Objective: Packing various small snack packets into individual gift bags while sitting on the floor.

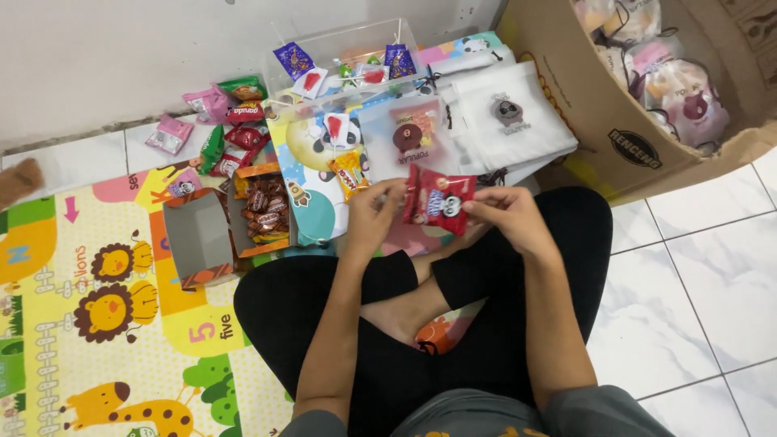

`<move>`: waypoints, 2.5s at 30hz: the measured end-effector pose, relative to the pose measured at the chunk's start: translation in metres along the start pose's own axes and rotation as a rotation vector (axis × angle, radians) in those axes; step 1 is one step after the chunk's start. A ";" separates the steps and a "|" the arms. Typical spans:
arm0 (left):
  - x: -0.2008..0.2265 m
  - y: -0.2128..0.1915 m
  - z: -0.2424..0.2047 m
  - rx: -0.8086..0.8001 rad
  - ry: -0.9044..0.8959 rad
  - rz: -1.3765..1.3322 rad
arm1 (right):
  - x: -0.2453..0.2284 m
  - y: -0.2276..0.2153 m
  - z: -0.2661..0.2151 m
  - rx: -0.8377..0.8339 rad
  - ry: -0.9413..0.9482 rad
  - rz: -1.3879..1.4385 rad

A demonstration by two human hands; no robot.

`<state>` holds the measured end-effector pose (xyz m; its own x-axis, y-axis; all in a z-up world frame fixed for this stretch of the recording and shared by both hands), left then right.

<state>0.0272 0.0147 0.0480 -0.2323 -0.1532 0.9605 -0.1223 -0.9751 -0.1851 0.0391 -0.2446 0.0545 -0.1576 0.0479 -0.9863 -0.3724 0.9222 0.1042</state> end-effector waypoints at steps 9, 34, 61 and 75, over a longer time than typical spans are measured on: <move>-0.010 -0.007 0.003 -0.264 0.042 0.780 | 0.026 -0.048 -0.025 -0.348 0.323 -0.168; -0.024 0.048 0.002 -0.014 0.320 0.775 | 0.103 0.047 0.052 0.196 0.102 0.484; -0.003 0.060 0.011 -0.344 -0.131 0.734 | 0.123 0.047 0.068 -0.054 0.068 1.048; -0.036 0.069 0.069 0.149 -0.246 0.931 | 0.118 0.058 0.073 -0.200 0.174 1.141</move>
<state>0.0936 -0.0578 0.0146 0.0357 -0.8856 0.4630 0.1358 -0.4547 -0.8802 0.0659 -0.1576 -0.0655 -0.6107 0.7410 -0.2792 -0.0693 0.3012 0.9510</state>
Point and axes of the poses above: each hand's wrist, its own z-axis towards the middle knuckle, its own y-axis out of the palm, x = y × z, the point moved 3 cm from there along z, towards the middle knuckle, and after that the axes turned 12 degrees about -x, right-handed, at the moved point
